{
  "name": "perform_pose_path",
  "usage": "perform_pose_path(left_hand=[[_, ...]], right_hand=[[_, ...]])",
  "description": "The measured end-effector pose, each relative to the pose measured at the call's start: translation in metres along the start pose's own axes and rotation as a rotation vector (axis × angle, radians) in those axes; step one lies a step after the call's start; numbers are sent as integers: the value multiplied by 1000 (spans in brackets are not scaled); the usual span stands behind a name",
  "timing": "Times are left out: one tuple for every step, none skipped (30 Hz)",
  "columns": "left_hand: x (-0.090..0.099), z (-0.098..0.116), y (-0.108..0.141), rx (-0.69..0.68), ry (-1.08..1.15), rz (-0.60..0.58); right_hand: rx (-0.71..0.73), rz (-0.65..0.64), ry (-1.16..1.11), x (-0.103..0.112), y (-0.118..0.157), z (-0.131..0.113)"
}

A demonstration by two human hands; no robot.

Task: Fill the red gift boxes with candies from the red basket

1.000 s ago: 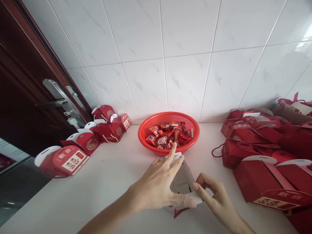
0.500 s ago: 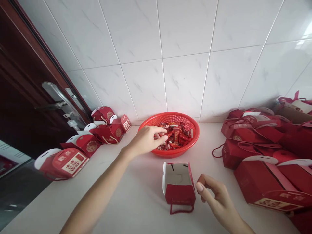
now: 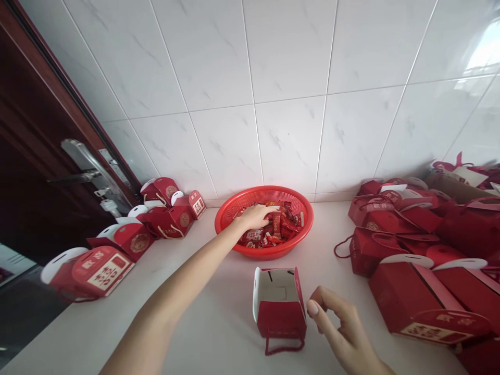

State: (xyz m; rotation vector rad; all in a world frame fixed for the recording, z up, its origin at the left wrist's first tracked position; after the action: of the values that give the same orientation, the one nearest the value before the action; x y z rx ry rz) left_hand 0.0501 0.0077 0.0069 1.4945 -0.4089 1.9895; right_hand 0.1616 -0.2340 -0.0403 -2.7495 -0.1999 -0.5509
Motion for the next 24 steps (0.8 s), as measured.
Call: perform_pose_path(left_hand=[[3, -5, 0, 1, 36, 29], [7, -11, 1, 3, 77, 62], [11, -17, 2, 4, 123, 99], [16, -22, 4, 4, 174, 137], [20, -27, 5, 1, 230, 174], [23, -31, 7, -3, 289, 208], [26, -34, 9, -10, 351, 236], [28, -37, 10, -18, 413, 255], [28, -39, 12, -27, 473, 266], [28, -41, 14, -35, 529, 270], [27, -42, 15, -40, 580, 270], [26, -44, 16, -44, 625, 269], [24, -45, 17, -46, 665, 268], [23, -47, 18, -45, 700, 269], [23, -48, 18, -44, 731, 270], [22, -49, 18, -42, 757, 271], [21, -50, 18, -40, 780, 272], [21, -51, 18, -37, 798, 272], [21, -52, 17, -35, 812, 272], [20, -52, 17, -33, 824, 271], [20, -52, 17, -31, 834, 270], [20, -52, 17, -30, 843, 269], [20, -52, 18, -29, 851, 268], [20, -52, 18, -27, 860, 270]], right_hand=[[10, -4, 3, -1, 1, -1], [18, -10, 6, -2, 1, -2], [27, -15, 7, -3, 2, -3], [36, -19, 9, -4, 2, -3], [45, -23, 11, -4, 2, -3], [54, -26, 14, -5, 3, -3], [60, -27, 18, -5, 3, -3], [66, -24, 24, -5, 3, -4], [69, -21, 32, -5, 2, -4], [68, -18, 39, -4, 2, -4], [69, -14, 45, -3, 2, -5], [69, -7, 50, -2, 1, -5], [68, -1, 54, -1, 1, -6], [69, 5, 57, 0, 0, -6], [68, 12, 59, 1, 0, -7], [67, 20, 61, 2, 0, -7], [65, 26, 63, 3, -1, -6], [61, 30, 64, 4, -1, -6], [58, 34, 65, 5, -1, -6], [53, 34, 66, 6, -1, -5], [47, 33, 67, 6, -1, -4], [39, 30, 68, 6, -1, -3], [31, 25, 70, 6, -1, -3], [25, 20, 69, 6, -1, -2]])
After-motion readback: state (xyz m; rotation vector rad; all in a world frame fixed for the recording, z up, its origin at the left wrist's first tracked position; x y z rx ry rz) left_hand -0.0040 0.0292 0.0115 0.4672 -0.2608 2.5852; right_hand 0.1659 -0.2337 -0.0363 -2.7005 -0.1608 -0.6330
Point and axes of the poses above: each hand's wrist, its own y-axis away from the middle knuckle, its own x-axis out of the back of the hand, z = x × y, the point moved 10 cm from there along -y, towards the middle knuckle, and after that the axes turned 10 degrees about -z, right-handed, at the moved point
